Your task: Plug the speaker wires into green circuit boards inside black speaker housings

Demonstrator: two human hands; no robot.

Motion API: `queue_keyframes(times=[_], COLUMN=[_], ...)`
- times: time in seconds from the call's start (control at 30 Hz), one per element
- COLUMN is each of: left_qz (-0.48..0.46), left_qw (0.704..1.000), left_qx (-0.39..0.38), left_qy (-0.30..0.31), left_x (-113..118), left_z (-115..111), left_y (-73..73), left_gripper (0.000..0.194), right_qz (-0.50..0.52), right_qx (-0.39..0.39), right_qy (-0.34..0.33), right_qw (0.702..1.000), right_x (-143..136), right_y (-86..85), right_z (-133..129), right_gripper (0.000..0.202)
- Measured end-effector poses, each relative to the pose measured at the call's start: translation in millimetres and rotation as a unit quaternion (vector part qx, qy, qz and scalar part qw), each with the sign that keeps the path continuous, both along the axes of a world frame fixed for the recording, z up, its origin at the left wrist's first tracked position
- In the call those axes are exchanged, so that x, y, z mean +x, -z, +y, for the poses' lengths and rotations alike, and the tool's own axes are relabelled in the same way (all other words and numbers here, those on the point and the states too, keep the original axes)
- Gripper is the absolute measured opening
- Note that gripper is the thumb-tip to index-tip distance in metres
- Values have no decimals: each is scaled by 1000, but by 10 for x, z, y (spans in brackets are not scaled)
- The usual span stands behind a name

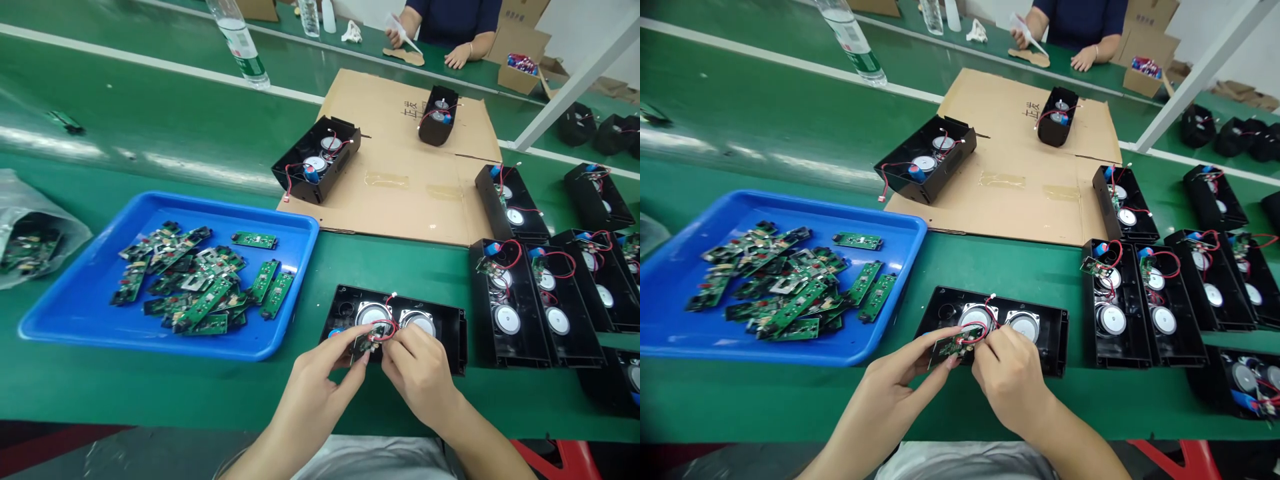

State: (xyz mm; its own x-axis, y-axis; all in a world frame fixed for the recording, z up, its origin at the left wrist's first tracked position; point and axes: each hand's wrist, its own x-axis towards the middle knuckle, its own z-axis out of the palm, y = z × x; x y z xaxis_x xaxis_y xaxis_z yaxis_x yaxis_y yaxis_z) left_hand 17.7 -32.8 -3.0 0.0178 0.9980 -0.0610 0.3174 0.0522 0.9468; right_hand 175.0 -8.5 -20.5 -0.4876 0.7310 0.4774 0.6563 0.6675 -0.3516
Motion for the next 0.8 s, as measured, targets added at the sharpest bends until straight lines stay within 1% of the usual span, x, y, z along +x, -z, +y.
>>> queue_keyframes(times=[0.17,0.4,0.5,0.57,0.63,0.7,0.8], left_qz=[-8,-57,-71,-63,-52,-40,-31], left_qw=[1000,998,996,997,998,999,999], left_qx=[12,-32,-51,-42,-21,-6,3], left_qy=[-9,-3,-9,-4,11,26,29], left_x=[14,-19,-32,-42,-50,-55,-50], left_z=[0,9,9,13,17,17,8], left_y=[10,-2,-14,-24,-29,-24,-4], left_gripper=[28,23,23,23,25,25,25], right_qz=[0,31,68,85,89,89,92], right_qx=[10,-34,-96,-150,-187,-211,-229], right_qy=[-23,-27,-28,-16,-9,-24,-46], right_qw=[1000,999,993,985,978,973,968], right_x=[-5,11,43,72,97,112,115], right_y=[1,-24,-28,-31,-35,-42,-59], right_z=[14,8,33,58,82,100,115], right_gripper=[32,30,27,22,24,26,23])
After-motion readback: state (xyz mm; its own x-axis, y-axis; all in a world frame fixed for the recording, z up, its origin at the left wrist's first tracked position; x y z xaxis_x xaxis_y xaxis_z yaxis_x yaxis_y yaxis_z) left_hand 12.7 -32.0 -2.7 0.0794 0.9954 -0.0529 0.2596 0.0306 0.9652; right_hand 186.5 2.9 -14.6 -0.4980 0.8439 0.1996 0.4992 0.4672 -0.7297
